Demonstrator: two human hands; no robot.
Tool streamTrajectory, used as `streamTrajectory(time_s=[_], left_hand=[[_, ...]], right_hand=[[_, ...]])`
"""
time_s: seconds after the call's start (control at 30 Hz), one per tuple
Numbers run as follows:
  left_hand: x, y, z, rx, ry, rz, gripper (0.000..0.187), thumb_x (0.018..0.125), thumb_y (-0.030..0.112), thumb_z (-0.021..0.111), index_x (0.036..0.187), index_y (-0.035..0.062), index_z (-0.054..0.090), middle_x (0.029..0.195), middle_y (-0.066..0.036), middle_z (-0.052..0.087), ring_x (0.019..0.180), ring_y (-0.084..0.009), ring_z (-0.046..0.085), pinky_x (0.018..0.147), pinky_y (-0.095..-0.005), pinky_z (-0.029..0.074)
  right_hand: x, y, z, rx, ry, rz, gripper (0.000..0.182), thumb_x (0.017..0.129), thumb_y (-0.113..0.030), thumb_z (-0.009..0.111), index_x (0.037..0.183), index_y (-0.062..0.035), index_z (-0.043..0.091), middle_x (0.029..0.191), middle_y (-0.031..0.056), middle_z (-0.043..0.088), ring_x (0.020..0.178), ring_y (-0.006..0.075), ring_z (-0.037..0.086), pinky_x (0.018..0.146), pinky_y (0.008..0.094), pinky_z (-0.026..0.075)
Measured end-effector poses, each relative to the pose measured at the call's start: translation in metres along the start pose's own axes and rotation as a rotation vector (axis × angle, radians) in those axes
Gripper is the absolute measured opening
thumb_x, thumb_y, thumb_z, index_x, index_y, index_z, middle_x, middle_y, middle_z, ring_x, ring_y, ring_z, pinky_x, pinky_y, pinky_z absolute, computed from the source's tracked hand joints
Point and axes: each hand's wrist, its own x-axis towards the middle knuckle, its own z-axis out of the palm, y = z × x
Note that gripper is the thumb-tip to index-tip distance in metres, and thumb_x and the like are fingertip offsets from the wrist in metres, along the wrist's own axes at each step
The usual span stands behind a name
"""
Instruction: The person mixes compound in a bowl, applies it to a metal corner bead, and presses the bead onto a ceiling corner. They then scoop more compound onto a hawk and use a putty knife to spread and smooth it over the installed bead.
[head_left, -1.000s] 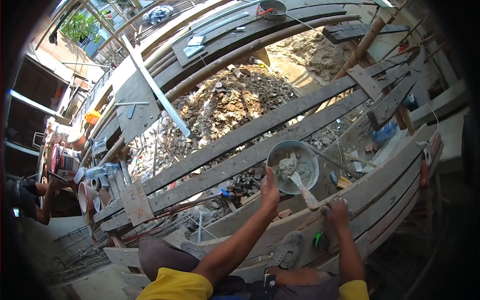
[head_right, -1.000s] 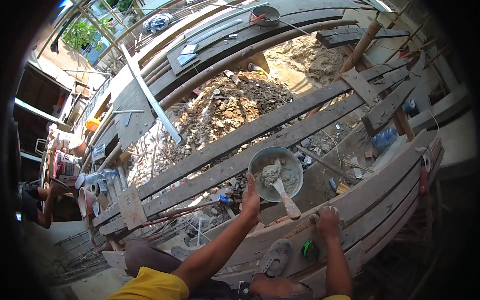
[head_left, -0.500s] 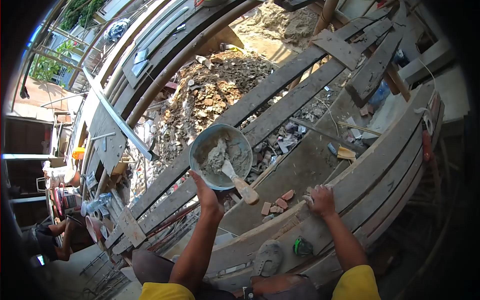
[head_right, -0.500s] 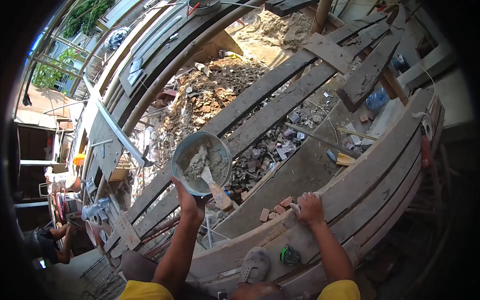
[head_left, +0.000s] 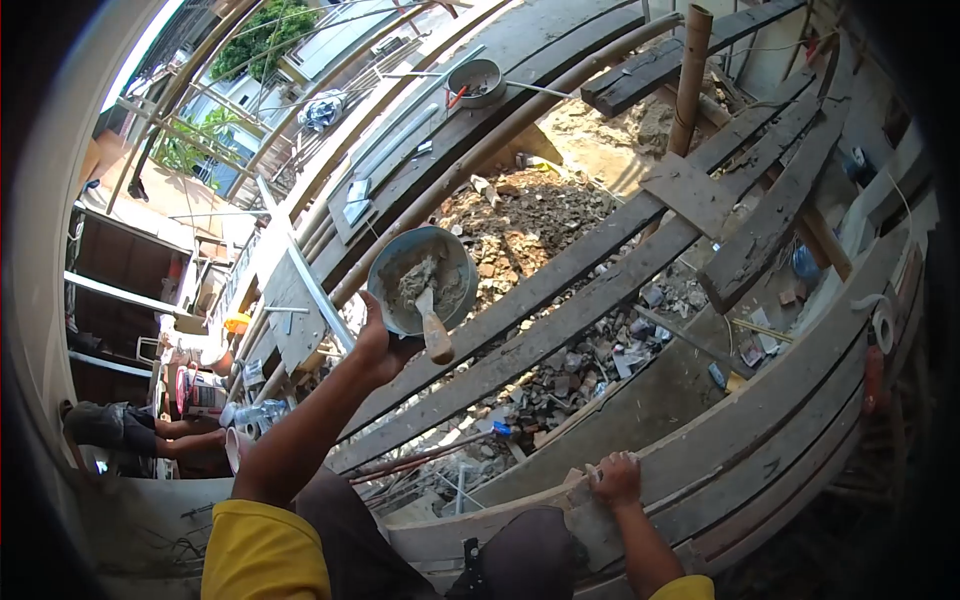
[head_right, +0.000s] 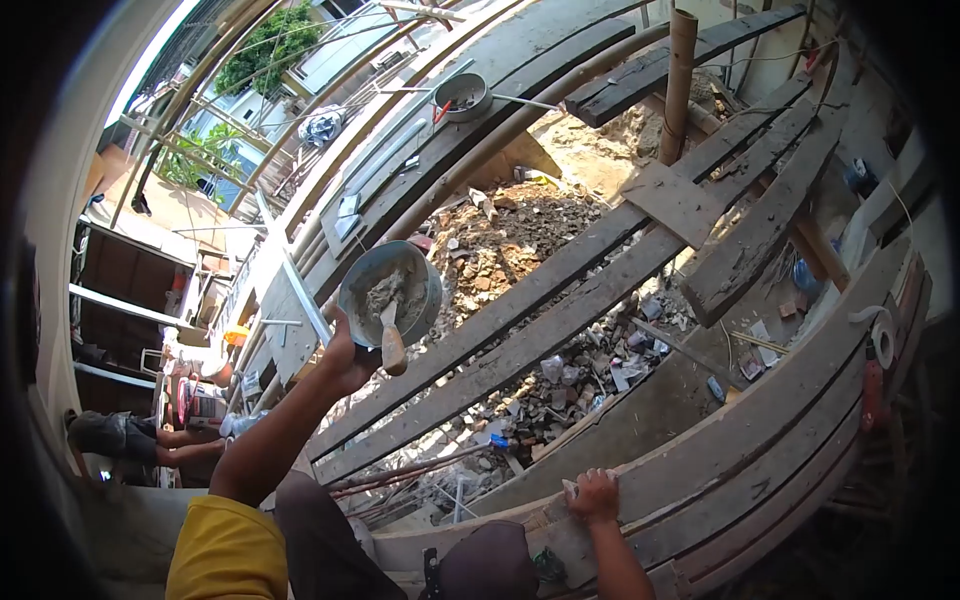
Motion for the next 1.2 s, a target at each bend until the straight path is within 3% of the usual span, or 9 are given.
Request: streamTrajectory(time_s=[0.27,0.4,0.47,0.5,0.67,0.93,1.0,1.13,1.2], left_hand=[[0.015,0.104,-0.018,0.103,0.156,0.004,0.093,0.083,0.075,0.017,0.144,0.0043,0.022,0.135,-0.027,0.043,0.125,-0.0395,0.045,0.109,-0.0445,0.036],[0.018,0.124,-0.016,0.116,0.321,0.018,0.094,0.082,0.077,0.019,0.141,0.0046,0.031,0.129,-0.022,0.050,0.118,-0.0344,0.054,0.104,-0.0409,0.042],[0.047,0.125,-0.053,0.055,0.370,-0.021,0.092,0.082,0.077,0.020,0.134,0.0046,0.043,0.121,-0.017,0.057,0.107,-0.0284,0.061,0.096,-0.0369,0.050],[0.061,0.125,-0.066,0.014,0.465,-0.055,0.088,0.077,0.081,0.029,0.111,0.0053,0.059,0.102,-0.013,0.066,0.093,-0.0241,0.065,0.084,-0.0334,0.055],[0.152,0.100,-0.120,-0.058,0.556,-0.143,0.075,0.078,0.080,0.037,0.092,0.0100,0.062,0.084,-0.004,0.066,0.072,-0.0182,0.064,0.066,-0.0304,0.056],[0.312,0.071,-0.181,-0.205,0.709,-0.209,0.070,0.084,0.072,0.041,0.114,0.0092,0.054,0.103,-0.010,0.062,0.083,-0.0254,0.066,0.070,-0.0402,0.058],[0.346,0.069,-0.194,-0.255,0.726,-0.164,0.070,0.085,0.070,0.041,0.115,0.0077,0.052,0.103,-0.010,0.061,0.083,-0.0256,0.065,0.069,-0.0391,0.059],[0.382,0.088,-0.179,-0.187,0.827,-0.046,0.073,0.088,0.067,0.041,0.122,0.0028,0.048,0.106,-0.011,0.060,0.085,-0.0264,0.065,0.069,-0.0390,0.060],[0.426,0.092,-0.208,-0.211,0.823,-0.011,0.077,0.090,0.064,0.040,0.131,-0.0005,0.038,0.124,-0.015,0.049,0.094,-0.0321,0.063,0.073,-0.0431,0.060]], right_hand=[[-0.003,0.005,0.003,-0.028,-0.004,0.000,0.034,0.075,-0.041,0.064,0.066,-0.0089,0.059,0.075,0.0120,0.059,0.080,0.0315,0.058,0.076,0.0470,0.043],[-0.006,0.009,0.011,-0.022,0.029,0.006,0.034,0.075,-0.041,0.065,0.064,-0.0092,0.058,0.074,0.0123,0.059,0.077,0.0320,0.058,0.075,0.0473,0.043],[-0.004,0.006,0.005,-0.021,0.026,0.018,0.034,0.074,-0.041,0.066,0.064,-0.0095,0.058,0.073,0.0123,0.058,0.076,0.0318,0.058,0.074,0.0473,0.043],[-0.004,0.006,0.005,-0.033,0.032,0.010,0.033,0.072,-0.040,0.068,0.064,-0.0098,0.059,0.073,0.0118,0.058,0.075,0.0311,0.057,0.073,0.0468,0.043],[-0.003,-0.002,0.001,-0.028,-0.018,0.100,0.030,0.069,-0.039,0.069,0.068,-0.0098,0.060,0.077,0.0113,0.059,0.080,0.0298,0.058,0.072,0.0453,0.046],[0.002,-0.006,0.006,-0.194,-0.197,0.206,0.035,0.068,-0.043,0.067,0.073,-0.0094,0.060,0.086,0.0143,0.059,0.084,0.0332,0.058,0.075,0.0466,0.047],[-0.003,-0.007,0.008,-0.200,-0.243,0.202,0.035,0.072,-0.042,0.064,0.081,-0.0080,0.062,0.086,0.0159,0.060,0.087,0.0360,0.057,0.081,0.0526,0.042],[0.014,-0.032,0.005,-0.323,-0.140,0.229,0.033,0.076,-0.039,0.064,0.091,-0.0090,0.067,0.092,0.0160,0.062,0.093,0.0368,0.058,0.087,0.0554,0.040],[0.030,-0.062,-0.013,-0.471,-0.071,0.239,0.032,0.078,-0.034,0.067,0.097,-0.0090,0.068,0.093,0.0146,0.064,0.095,0.0338,0.059,0.088,0.0512,0.042]])
